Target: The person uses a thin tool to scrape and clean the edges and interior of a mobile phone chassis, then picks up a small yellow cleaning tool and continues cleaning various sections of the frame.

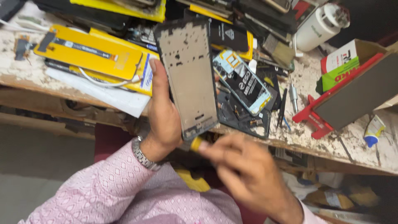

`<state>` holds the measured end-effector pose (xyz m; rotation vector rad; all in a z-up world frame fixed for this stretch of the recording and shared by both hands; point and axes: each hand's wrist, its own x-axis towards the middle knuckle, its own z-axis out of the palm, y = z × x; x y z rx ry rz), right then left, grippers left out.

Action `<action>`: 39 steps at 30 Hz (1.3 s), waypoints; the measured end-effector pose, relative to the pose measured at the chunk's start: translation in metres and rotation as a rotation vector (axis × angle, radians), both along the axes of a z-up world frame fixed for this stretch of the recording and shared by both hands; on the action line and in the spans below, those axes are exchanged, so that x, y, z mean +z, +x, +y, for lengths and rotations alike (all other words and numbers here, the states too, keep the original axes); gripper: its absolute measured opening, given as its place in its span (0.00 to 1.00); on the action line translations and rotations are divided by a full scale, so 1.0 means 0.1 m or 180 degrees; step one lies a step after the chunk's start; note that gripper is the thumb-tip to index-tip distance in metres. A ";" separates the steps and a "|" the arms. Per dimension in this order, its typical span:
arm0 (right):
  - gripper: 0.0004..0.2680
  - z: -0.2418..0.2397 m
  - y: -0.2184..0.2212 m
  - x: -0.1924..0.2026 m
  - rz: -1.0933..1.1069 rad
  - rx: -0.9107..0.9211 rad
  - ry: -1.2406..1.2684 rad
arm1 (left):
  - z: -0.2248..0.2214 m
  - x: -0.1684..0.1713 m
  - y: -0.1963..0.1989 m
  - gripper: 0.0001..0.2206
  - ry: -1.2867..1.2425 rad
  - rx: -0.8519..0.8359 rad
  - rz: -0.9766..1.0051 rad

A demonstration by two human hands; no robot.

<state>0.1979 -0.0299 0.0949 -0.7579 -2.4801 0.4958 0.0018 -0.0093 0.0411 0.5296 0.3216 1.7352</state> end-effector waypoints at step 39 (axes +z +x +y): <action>0.15 0.22 -0.28 0.45 0.0175 -0.0194 0.0922 | -0.09 -0.12 0.11 0.31 -0.0231 -0.1776 -0.0562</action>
